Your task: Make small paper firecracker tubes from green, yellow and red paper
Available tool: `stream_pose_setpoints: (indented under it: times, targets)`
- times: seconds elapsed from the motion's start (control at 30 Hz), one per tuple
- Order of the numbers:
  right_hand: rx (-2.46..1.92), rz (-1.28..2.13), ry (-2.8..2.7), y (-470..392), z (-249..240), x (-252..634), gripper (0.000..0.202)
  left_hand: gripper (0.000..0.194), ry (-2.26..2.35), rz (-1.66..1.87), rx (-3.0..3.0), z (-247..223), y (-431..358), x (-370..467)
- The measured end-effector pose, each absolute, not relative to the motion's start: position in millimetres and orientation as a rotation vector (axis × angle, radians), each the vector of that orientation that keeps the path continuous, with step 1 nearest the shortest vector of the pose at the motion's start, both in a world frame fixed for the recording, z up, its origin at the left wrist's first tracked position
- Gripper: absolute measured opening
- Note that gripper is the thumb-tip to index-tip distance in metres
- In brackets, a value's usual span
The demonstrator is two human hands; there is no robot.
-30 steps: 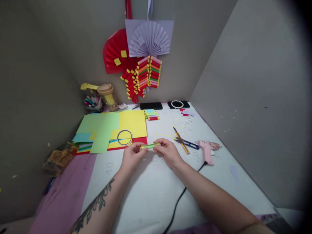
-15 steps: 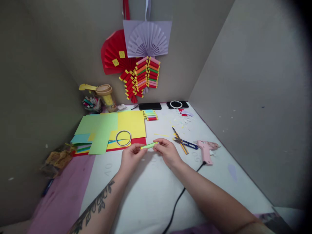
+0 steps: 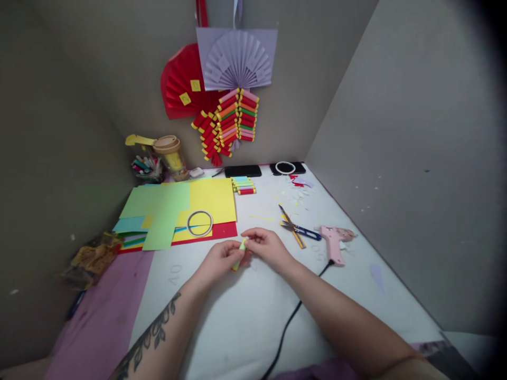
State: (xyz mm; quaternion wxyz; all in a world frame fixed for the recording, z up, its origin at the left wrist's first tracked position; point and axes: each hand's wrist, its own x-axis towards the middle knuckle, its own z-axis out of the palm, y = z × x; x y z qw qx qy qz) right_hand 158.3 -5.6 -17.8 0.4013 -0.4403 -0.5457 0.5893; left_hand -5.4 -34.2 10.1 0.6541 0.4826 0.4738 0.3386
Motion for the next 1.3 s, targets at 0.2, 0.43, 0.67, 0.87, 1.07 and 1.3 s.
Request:
stream_pose_setpoints:
  times: [0.2, 0.43, 0.67, 0.87, 1.07, 1.3]
  targets:
    - [-1.005, 1.007, -1.889, -15.0, -8.1, 156.1, 0.07, 0.038, 0.982, 0.937, 0.676, 7.4, -31.6, -6.1]
    - [-1.004, 0.932, -2.038, -17.5, -2.5, 158.4, 0.086, 0.032, 0.956, 0.911, 0.704, 3.5, -33.0, -7.1]
    - [-1.094, 0.863, -1.953, -26.2, -11.7, 148.3, 0.079, 0.035, 0.959, 1.196, 0.553, 3.6, -26.9, -6.7]
    - [-1.145, 1.087, -1.737, -30.6, -17.4, 133.1, 0.042, 0.032, 0.875, 1.396, 0.453, -2.6, -30.3, 4.9]
    - [-1.177, 1.074, -1.831, -33.3, -14.4, 135.3, 0.03, 0.025, 0.945, 1.582, 0.426, -1.3, -17.0, -18.2]
    - [-1.51, 0.678, -1.723, 10.6, -13.2, 185.1, 0.024, 0.032, 1.123, 1.634, 0.61, 5.8, -7.3, -43.1]
